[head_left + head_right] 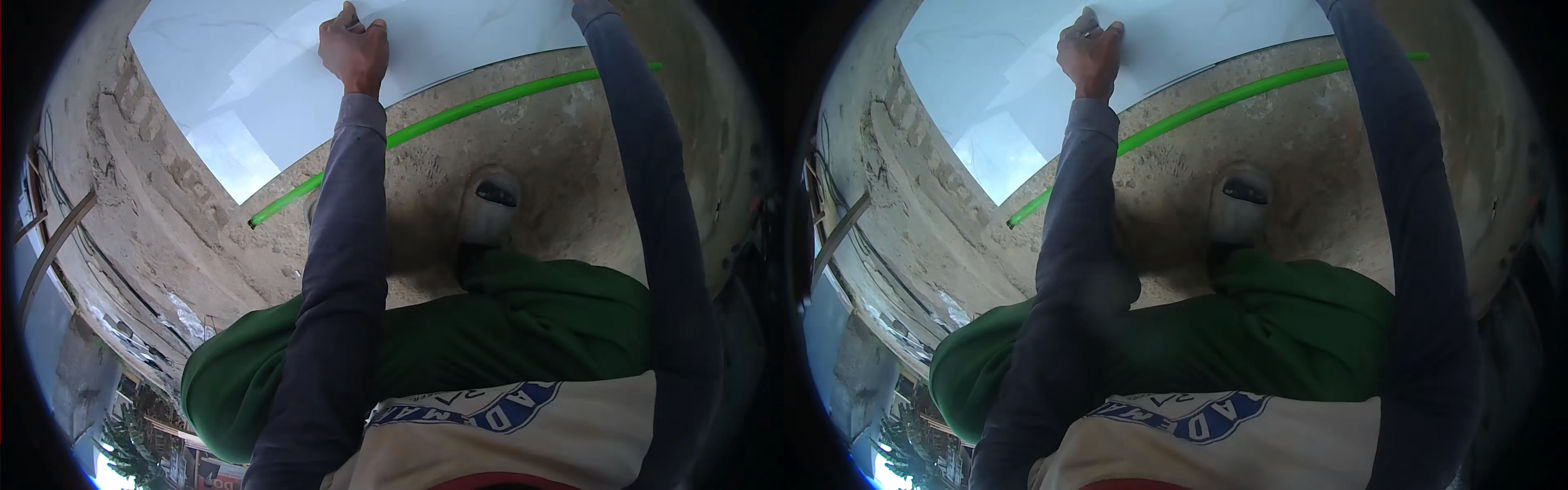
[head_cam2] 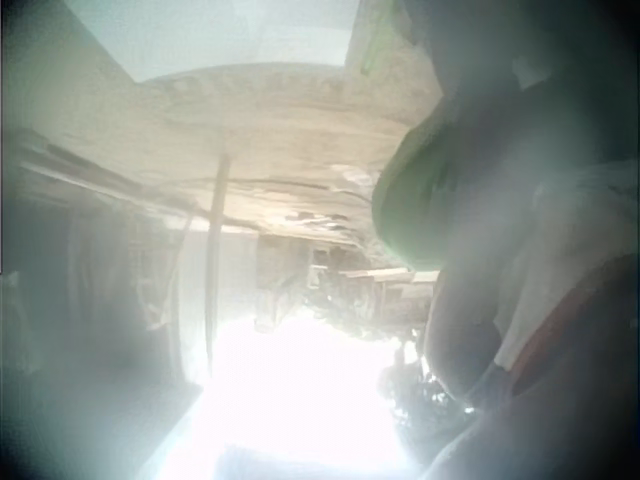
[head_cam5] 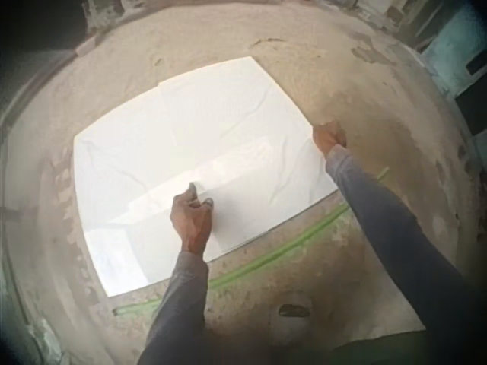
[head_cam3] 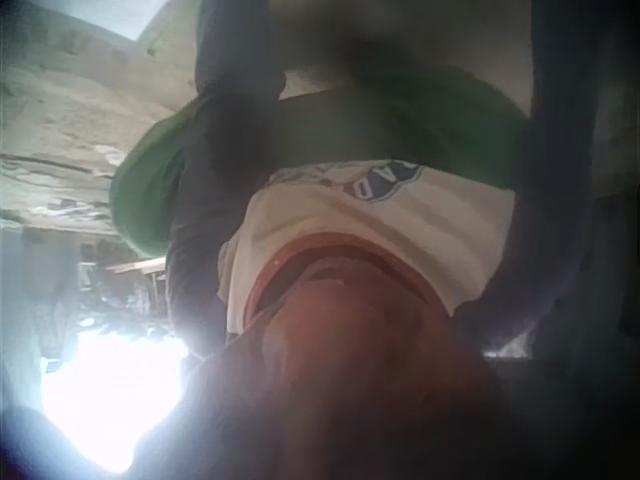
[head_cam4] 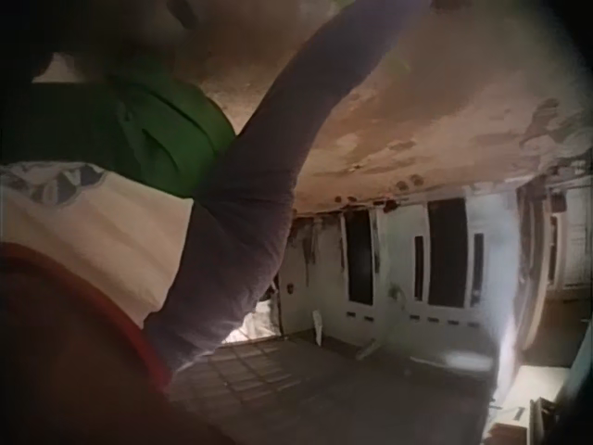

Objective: The person holds a green tape measure to check the dimensions of a white tile on the floor, marks the tile with a pencil, and picks up other pieces of tile.

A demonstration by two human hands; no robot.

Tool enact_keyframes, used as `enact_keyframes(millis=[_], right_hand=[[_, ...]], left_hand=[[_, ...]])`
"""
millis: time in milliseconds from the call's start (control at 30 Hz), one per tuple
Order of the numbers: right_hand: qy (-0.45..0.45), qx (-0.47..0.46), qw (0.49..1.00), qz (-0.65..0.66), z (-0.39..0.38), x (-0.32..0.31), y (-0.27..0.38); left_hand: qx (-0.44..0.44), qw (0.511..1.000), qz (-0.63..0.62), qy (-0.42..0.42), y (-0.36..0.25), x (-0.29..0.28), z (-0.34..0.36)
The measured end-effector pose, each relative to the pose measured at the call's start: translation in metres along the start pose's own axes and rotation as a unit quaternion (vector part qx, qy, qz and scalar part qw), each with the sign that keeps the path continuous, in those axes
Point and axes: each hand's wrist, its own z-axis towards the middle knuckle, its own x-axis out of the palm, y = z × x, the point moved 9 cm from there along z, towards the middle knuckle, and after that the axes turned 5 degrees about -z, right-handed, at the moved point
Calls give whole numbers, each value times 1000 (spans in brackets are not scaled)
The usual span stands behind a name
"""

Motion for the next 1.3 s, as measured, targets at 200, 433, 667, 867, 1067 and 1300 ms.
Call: enact_keyframes(millis=[200, 433, 667, 867, 1067, 1300], right_hand=[[65, -115, 971, -198, 23, 23, -22], [157, 162, 954, 199, -60, -74, 39], [168, 105, 979, 56, -7, -9, -48], [151, 142, 963, 172, -49, -55, 22], [171, 157, 963, 136, -38, -47, 2], [171, 130, 961, 174, -52, -48, 24]], left_hand=[[3, 999, 6, 41, 0, 23, -4], [-12, 1000, 5, 24, 10, -10, -9], [15, 999, -1, 37, -15, 35, -26], [-6, 1000, 4, 9, -5, -7, -12], [12, 999, 1, 30, -11, 9, -11], [13, 999, 23, 18, -10, -12, -6]])
